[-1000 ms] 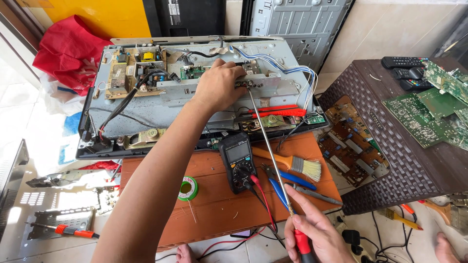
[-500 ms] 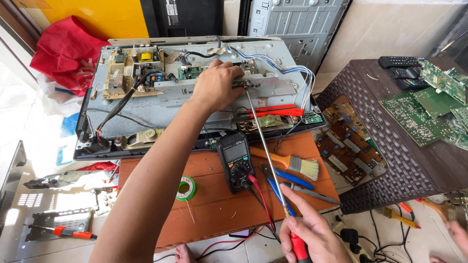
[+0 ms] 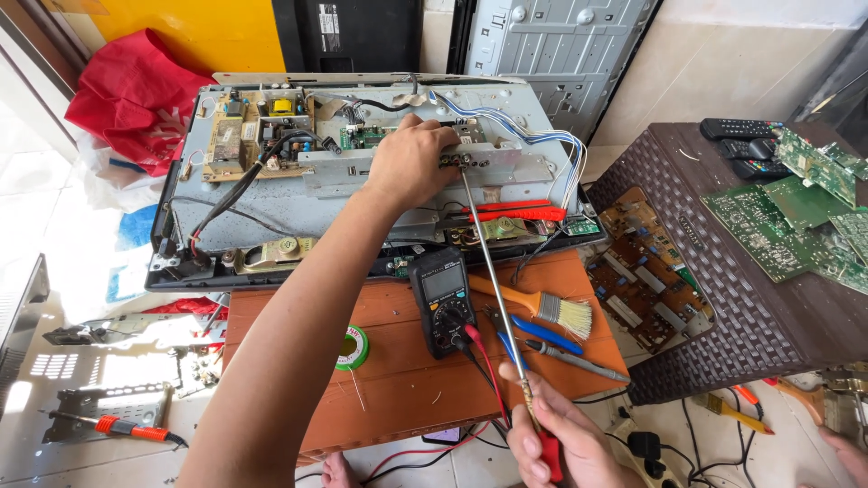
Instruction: Securing a circuit board and testing components inside a television using a screwdriver and multimeter.
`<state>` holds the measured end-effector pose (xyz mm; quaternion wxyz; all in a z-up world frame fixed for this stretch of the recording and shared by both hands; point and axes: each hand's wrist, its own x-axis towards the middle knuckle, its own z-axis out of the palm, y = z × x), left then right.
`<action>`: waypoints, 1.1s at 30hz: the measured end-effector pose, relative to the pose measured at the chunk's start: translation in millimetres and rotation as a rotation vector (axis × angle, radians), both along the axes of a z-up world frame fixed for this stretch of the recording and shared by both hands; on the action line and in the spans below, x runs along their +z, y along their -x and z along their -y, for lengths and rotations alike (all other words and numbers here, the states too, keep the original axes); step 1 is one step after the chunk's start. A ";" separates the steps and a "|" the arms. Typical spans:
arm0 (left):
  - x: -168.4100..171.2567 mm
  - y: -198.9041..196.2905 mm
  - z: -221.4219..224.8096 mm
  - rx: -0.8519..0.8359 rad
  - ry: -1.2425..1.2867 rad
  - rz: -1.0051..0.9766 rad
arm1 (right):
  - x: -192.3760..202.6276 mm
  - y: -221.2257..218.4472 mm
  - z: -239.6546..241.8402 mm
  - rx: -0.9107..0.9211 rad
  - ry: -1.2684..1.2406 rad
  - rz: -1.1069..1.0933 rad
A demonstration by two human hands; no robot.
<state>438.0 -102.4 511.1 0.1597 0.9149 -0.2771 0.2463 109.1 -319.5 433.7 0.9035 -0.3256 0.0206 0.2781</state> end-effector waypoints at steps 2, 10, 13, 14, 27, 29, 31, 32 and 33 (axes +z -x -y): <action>3.3 3.8 -0.3 0.003 0.009 -0.012 | -10.0 -2.2 2.2 -0.061 0.094 -0.002; 7.7 5.5 0.0 0.032 0.006 -0.083 | -28.7 -11.4 -3.1 -0.174 0.270 -0.138; 5.6 4.6 -0.2 0.025 0.018 -0.063 | -42.0 -9.4 1.6 -0.136 0.005 -0.080; 6.6 4.8 -0.2 0.026 0.013 -0.064 | -41.8 -9.6 2.6 -0.120 -0.056 -0.052; 6.6 5.9 0.1 0.027 0.024 -0.070 | 0.7 -11.3 -7.5 -0.293 0.345 -0.148; 6.0 5.3 1.0 0.022 0.022 -0.060 | 5.9 -11.3 -10.8 -0.287 0.363 -0.155; 6.0 5.6 -0.4 0.026 0.021 -0.051 | 6.9 -12.2 -11.9 -0.271 0.383 -0.160; 6.3 6.0 -0.1 0.027 0.024 -0.060 | 5.3 -12.2 -11.1 -0.251 0.360 -0.161; 6.5 6.2 0.2 0.029 0.028 -0.069 | 3.6 -12.3 -10.2 -0.231 0.337 -0.162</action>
